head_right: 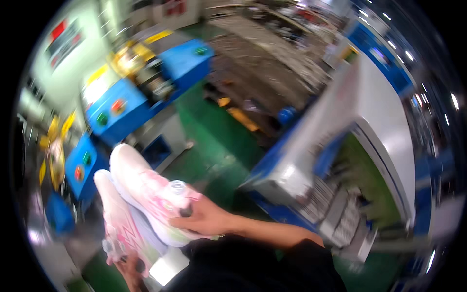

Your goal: The person operates a sequence of industrial machines to process shoes. They pick up shoes, place them into press machines, and then feed them through a conveyor belt system with hanging brushes.

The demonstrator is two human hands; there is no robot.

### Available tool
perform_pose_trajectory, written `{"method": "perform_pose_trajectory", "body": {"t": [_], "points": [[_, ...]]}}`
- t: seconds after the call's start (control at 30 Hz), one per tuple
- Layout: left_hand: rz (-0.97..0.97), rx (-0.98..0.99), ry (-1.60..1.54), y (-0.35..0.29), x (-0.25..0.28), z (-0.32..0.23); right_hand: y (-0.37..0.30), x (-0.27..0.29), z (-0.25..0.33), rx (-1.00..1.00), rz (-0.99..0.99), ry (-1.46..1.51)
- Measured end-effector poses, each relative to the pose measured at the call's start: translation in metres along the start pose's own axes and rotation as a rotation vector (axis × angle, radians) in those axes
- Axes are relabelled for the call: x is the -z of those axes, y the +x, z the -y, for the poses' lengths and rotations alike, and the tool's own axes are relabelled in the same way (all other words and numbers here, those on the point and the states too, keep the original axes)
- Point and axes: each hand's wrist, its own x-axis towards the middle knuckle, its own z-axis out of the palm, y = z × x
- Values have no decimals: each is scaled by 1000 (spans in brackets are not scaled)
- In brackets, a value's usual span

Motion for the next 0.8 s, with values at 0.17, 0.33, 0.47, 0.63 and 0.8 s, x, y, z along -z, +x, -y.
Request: {"method": "perform_pose_trajectory", "body": {"t": [0.17, 0.33, 0.47, 0.63, 0.8], "points": [[960, 286, -243, -22, -130, -10, -194, 96, 30, -163, -654, -180], [1298, 742, -236, -113, -257, -66, -378, 95, 24, -199, -1317, -238], [1490, 495, -30, -157, -339, -77, -416, 114, 18, -551, -1813, -592], [1487, -219, 269, -211, -441, -28, -441, 195, -12, -591, -1731, -619], [1539, -361, 330, -226, -501, -19, -439, 214, -10, -498, -1896, -605]]}}
